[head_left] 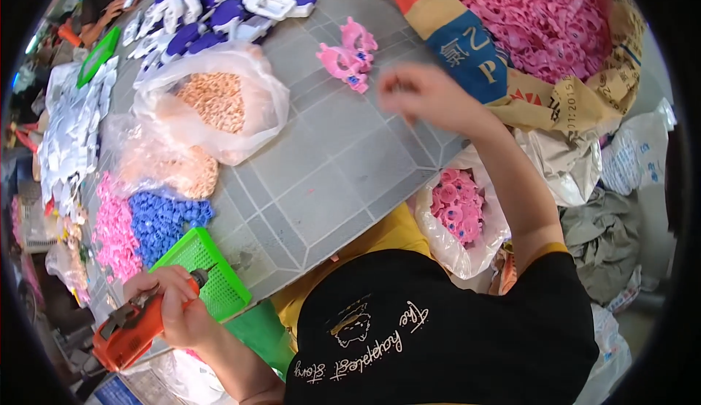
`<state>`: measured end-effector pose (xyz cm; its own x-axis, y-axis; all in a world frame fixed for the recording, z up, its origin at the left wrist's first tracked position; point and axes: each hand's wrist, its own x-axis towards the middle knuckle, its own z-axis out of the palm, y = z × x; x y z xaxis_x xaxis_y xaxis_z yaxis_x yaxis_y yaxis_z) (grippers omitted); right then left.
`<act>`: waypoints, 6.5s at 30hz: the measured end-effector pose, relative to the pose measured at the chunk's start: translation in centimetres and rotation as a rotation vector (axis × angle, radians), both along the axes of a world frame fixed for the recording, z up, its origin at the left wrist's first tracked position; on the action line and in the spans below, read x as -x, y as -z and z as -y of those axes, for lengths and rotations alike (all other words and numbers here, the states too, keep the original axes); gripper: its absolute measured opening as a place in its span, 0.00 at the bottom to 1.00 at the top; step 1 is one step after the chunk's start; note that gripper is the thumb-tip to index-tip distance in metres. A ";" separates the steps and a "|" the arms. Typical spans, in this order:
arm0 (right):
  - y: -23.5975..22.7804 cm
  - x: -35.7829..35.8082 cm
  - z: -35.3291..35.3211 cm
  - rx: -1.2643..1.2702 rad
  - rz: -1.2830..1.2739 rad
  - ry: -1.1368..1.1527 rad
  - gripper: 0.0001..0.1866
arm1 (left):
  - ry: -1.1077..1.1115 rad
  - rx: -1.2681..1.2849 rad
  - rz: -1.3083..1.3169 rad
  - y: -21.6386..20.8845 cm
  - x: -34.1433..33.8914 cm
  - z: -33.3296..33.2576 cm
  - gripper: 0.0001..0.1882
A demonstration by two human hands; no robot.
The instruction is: The recorder uses a glue gun to attach small blue components into pink plastic toy frames at a workstation.
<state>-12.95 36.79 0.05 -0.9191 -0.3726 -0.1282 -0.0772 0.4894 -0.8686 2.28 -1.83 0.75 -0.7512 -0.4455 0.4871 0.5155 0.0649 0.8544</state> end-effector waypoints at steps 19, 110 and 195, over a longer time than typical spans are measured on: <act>3.6 0.6 12.3 0.130 0.007 -0.033 0.10 | -0.045 -0.036 0.138 3.0 0.7 5.1 0.15; 7.9 -5.3 25.0 0.299 0.285 -0.046 0.08 | -0.011 -0.001 0.144 3.3 2.1 4.1 0.15; 32.3 -16.6 -23.5 -0.227 0.715 1.237 0.19 | 0.120 -0.073 0.022 1.3 1.9 -0.6 0.16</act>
<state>3.61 60.28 -32.25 -0.3462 0.6890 -0.6367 0.8991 0.0498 -0.4349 0.39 -1.20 -0.54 -0.8116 -0.3853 0.4393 0.4967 -0.0592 0.8659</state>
